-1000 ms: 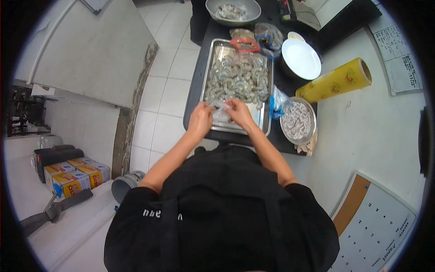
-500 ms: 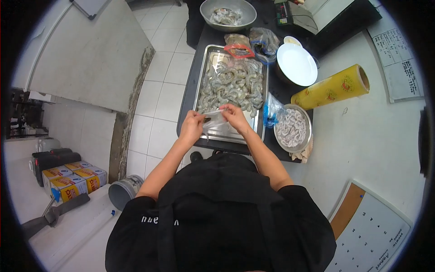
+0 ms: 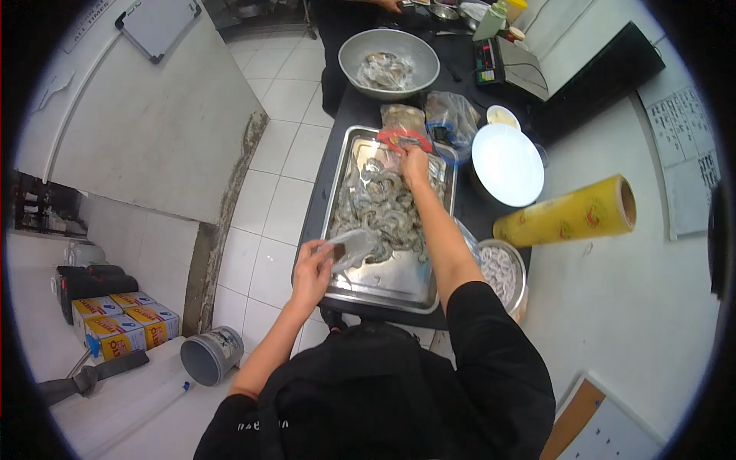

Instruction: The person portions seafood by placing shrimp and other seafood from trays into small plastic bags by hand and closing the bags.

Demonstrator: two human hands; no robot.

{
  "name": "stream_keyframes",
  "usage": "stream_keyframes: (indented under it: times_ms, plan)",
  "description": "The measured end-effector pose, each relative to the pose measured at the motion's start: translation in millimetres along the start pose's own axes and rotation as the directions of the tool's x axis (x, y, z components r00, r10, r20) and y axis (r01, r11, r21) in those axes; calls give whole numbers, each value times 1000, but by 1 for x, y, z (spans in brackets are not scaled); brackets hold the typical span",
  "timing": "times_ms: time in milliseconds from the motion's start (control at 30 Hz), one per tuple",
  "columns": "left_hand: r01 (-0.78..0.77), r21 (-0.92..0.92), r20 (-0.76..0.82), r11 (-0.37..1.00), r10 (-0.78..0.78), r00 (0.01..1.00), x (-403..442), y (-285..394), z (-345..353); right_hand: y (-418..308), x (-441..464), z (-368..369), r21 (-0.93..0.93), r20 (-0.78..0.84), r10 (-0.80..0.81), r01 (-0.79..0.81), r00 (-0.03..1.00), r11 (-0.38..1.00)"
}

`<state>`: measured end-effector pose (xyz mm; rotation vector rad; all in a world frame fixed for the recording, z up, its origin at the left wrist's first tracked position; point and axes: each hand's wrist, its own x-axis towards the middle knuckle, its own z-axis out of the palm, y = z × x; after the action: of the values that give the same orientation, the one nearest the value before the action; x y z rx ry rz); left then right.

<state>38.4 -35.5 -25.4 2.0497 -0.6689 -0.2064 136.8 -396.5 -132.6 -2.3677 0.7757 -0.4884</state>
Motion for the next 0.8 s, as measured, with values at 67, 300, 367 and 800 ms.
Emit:
stream_keyframes:
  times_ms: [67,300,367,800]
  plan:
    - [13,19,-34,1000,-13,999,0,-5,-1,-14,13,7,-33,-50,109,-111,993,993]
    - [130,-9,-54,991,-131,990,-10,-18,-1,-11,34,48,-101,-176,255,-275,951,956]
    - [122,-14,-55,992,-122,991,-11,-18,1,16,43,66,192,-111,355,-330,928,924]
    - [182,-29,-11,983,-183,983,-7,-17,1,6,58,60,470,-202,588,-449,783,760]
